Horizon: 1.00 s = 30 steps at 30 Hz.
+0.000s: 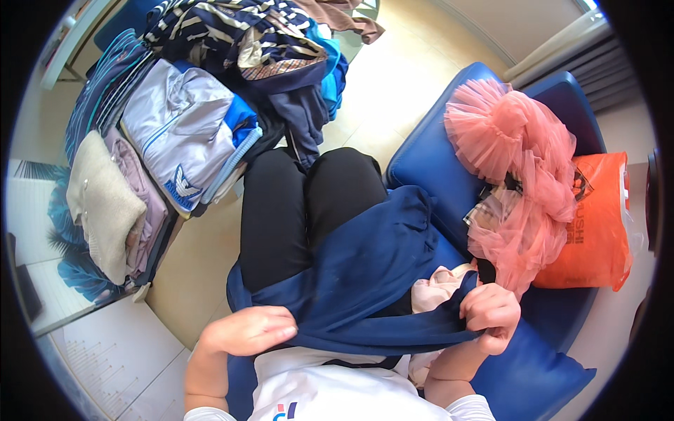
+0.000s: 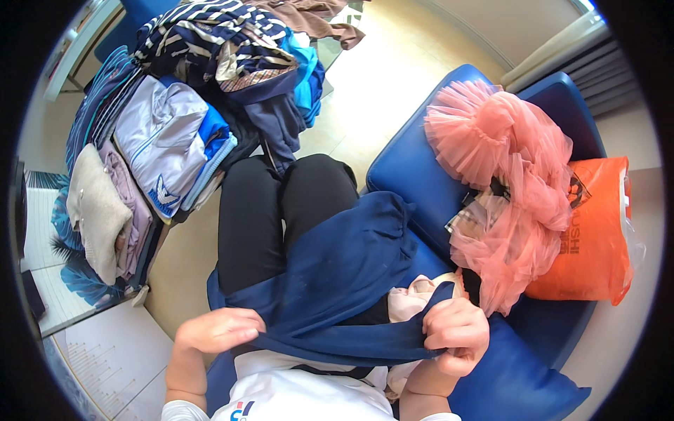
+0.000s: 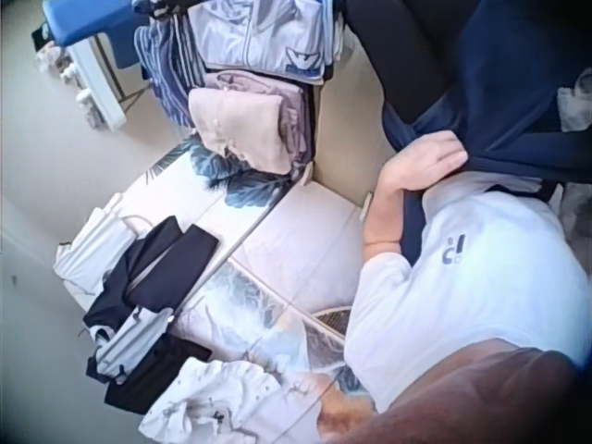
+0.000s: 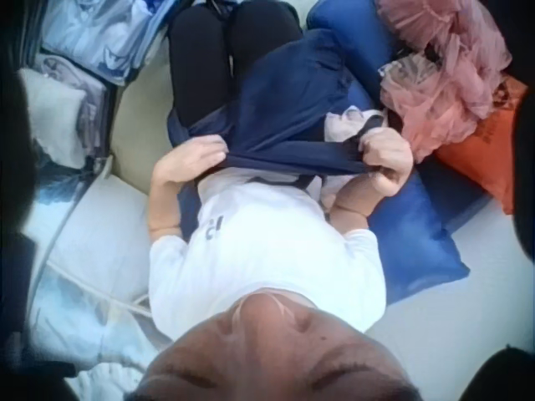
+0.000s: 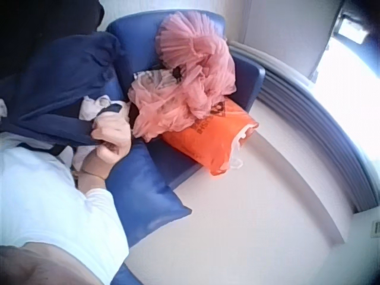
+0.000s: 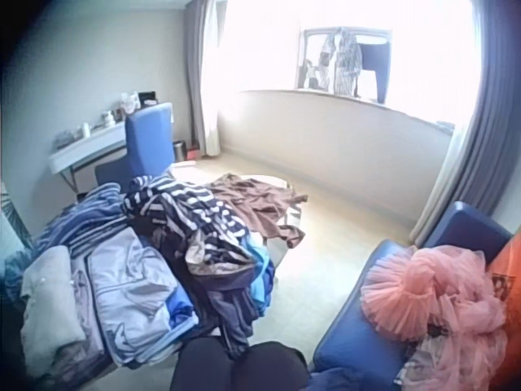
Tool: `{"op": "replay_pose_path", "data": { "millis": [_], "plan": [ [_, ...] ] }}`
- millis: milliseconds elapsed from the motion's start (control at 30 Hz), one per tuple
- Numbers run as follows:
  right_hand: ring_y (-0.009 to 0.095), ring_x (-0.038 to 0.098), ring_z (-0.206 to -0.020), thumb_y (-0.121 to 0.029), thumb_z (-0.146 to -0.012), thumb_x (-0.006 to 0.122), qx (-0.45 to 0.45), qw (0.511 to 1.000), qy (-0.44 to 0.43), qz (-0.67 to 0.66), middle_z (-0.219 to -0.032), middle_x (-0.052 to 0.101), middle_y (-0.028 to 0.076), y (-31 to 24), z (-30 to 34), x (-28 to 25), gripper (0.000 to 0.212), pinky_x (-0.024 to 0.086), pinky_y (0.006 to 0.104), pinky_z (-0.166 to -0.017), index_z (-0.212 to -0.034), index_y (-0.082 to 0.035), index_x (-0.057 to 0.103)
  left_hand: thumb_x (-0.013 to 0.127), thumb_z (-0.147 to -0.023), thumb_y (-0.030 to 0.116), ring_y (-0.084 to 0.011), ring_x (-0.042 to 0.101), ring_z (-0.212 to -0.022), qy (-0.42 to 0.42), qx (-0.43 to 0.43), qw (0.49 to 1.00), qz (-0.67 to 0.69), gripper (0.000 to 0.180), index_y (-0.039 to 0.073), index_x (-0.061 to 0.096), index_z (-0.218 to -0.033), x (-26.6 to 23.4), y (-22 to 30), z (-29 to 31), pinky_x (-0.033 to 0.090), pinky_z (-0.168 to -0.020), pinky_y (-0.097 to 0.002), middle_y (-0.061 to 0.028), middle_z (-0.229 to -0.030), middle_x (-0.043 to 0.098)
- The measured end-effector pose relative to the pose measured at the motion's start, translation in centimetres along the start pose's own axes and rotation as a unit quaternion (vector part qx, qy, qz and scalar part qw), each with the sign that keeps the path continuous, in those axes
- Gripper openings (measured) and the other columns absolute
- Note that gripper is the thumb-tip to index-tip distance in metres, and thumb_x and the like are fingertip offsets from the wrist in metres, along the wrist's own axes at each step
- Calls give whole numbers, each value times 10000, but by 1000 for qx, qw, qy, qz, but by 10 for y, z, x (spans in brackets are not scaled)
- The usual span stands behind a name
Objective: The person folds a blue and gray jacket and a dark blue pair of pants on their lap, smoothing and aligning each piece before stacking them on a growing pile of folded clothes.
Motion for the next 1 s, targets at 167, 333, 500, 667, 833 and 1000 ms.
{"op": "replay_pose_path", "data": {
  "millis": [167,333,500,667,833,1000],
  "plan": [
    [226,480,-469,-74,-503,498,139,960,154,188,-556,463,99,47,-6,-28,160,397,301,-482,-628,23,521,589,-824,120,-349,581,-840,181,2,977,-111,172,-42,607,-879,-32,3,38,487,-754,-404,-179,-897,591],
    [259,603,-663,-70,-679,559,324,887,151,291,-734,602,152,155,-21,-37,396,507,327,-684,-1064,-46,645,547,-783,126,-345,575,-673,258,-127,951,-110,191,-18,618,-887,-54,-7,60,480,-669,-408,-163,-695,586],
    [340,598,-649,-82,-699,568,372,853,93,353,-718,597,190,187,-30,-25,459,499,393,-681,-1153,-76,630,496,-777,123,-286,597,-622,250,-293,920,-64,271,-2,647,-965,-52,-78,69,477,-632,-377,-147,-653,613],
    [288,600,-610,-65,-667,555,315,867,90,375,-675,564,195,142,-41,-29,244,478,346,-603,-880,32,624,545,-701,53,-199,642,-620,155,-328,932,-16,727,92,451,-1420,-39,-126,78,522,-613,-314,-104,-693,674],
    [300,599,-573,-167,-594,611,66,862,174,471,-625,575,177,10,-46,-18,208,460,342,-589,-688,17,588,641,-693,108,-246,680,-716,136,-285,948,-44,766,59,430,-1427,-27,-145,84,545,-675,-343,-125,-830,706],
    [274,614,-664,-158,-649,613,-120,816,242,511,-736,619,139,-89,-18,1,199,481,343,-661,-765,4,612,660,-701,189,-341,665,-940,153,-240,951,-121,833,49,358,-1465,-30,-136,74,449,-983,-474,-188,-945,700]
  ]
}}
Point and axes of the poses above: each hand's wrist, its own z-axis away from the middle knuckle, its own x-axis out of the palm, y = z × x, the point moved 6 cm from there along -z, towards the middle knuckle
